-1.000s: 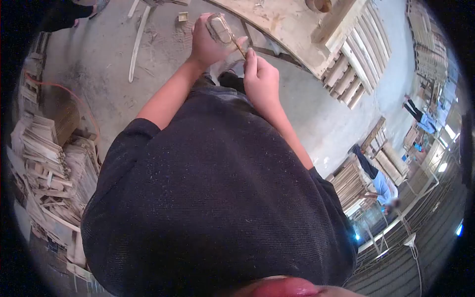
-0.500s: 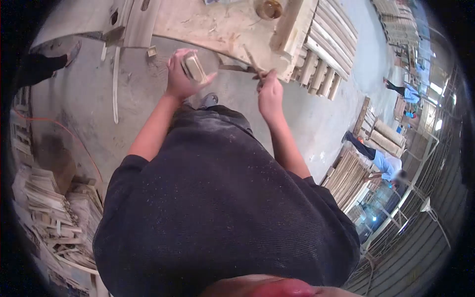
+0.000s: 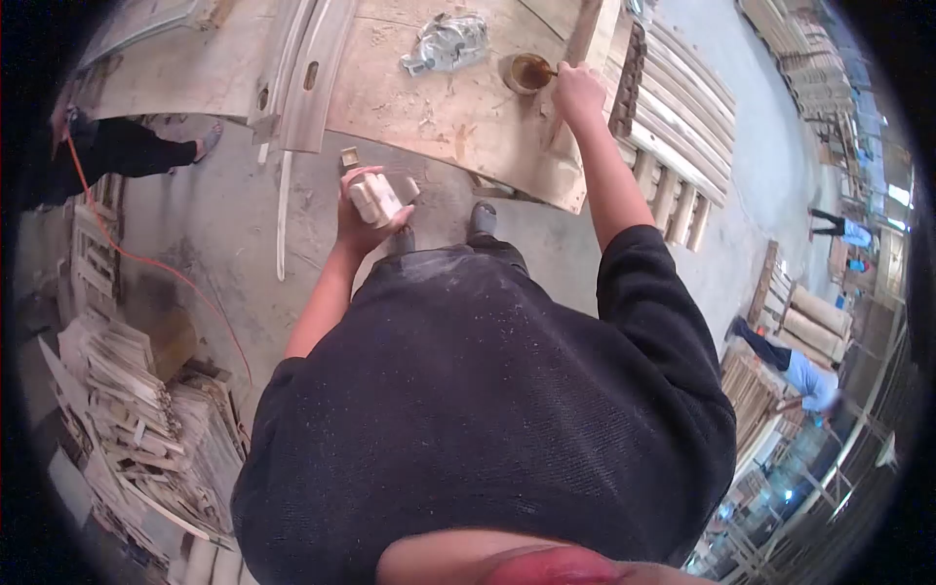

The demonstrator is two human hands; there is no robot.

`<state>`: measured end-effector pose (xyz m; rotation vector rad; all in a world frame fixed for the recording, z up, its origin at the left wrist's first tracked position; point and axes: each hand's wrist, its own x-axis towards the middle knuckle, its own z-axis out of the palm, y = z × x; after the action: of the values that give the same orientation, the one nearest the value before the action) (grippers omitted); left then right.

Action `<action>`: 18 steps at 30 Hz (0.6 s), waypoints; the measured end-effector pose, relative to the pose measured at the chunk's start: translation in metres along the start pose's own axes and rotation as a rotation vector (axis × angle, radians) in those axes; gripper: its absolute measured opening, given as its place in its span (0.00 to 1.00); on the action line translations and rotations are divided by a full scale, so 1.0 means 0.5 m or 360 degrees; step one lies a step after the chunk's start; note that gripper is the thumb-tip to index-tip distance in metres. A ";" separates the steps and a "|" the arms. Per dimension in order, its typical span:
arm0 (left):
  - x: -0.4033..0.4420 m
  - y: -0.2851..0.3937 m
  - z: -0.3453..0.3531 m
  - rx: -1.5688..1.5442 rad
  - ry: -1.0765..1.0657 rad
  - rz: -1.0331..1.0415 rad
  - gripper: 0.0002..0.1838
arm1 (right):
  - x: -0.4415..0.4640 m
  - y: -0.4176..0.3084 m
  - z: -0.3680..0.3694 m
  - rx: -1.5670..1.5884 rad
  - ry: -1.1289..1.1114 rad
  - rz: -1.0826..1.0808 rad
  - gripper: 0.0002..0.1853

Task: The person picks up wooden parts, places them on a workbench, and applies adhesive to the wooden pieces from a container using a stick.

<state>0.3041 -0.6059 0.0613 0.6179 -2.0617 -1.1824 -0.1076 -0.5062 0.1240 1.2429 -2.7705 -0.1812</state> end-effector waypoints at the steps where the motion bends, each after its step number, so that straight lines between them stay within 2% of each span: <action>1: -0.006 0.004 -0.005 0.0047 0.0014 -0.0025 0.44 | 0.008 0.009 0.009 0.0113 -0.0044 -0.0053 0.12; 3: -0.017 0.003 -0.009 0.0135 0.0064 -0.0075 0.43 | 0.037 0.029 0.016 0.0323 -0.0125 -0.0179 0.12; 4: -0.028 0.005 -0.009 0.0339 0.0105 -0.0040 0.42 | 0.049 0.033 0.018 0.0399 -0.0202 -0.0259 0.13; 6: -0.039 0.037 0.009 -0.0048 0.0287 -0.0360 0.40 | 0.051 0.040 0.019 0.0546 -0.0366 -0.0401 0.15; 7: -0.042 0.050 0.019 -0.0251 0.0376 -0.0514 0.40 | 0.055 0.042 0.024 0.0602 -0.0369 -0.0405 0.15; 8: -0.044 0.057 0.024 -0.0251 0.0418 -0.0543 0.39 | 0.057 0.041 0.028 0.0656 -0.0374 -0.0411 0.15; 14: -0.065 0.019 0.068 -0.0127 0.0763 -0.0498 0.39 | 0.028 0.079 0.004 0.1179 -0.0455 -0.0303 0.17; 16: -0.066 0.025 0.078 -0.0129 0.0772 -0.0545 0.39 | 0.019 0.095 -0.037 0.1224 -0.0596 -0.0202 0.18; 18: -0.063 0.034 0.081 -0.0116 0.0756 -0.0576 0.39 | 0.015 0.111 -0.007 0.1266 -0.0496 -0.0164 0.19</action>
<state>0.2934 -0.5540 0.0517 1.1485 -1.5390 -1.1606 -0.1528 -0.4755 0.1361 1.6097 -3.1581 0.8780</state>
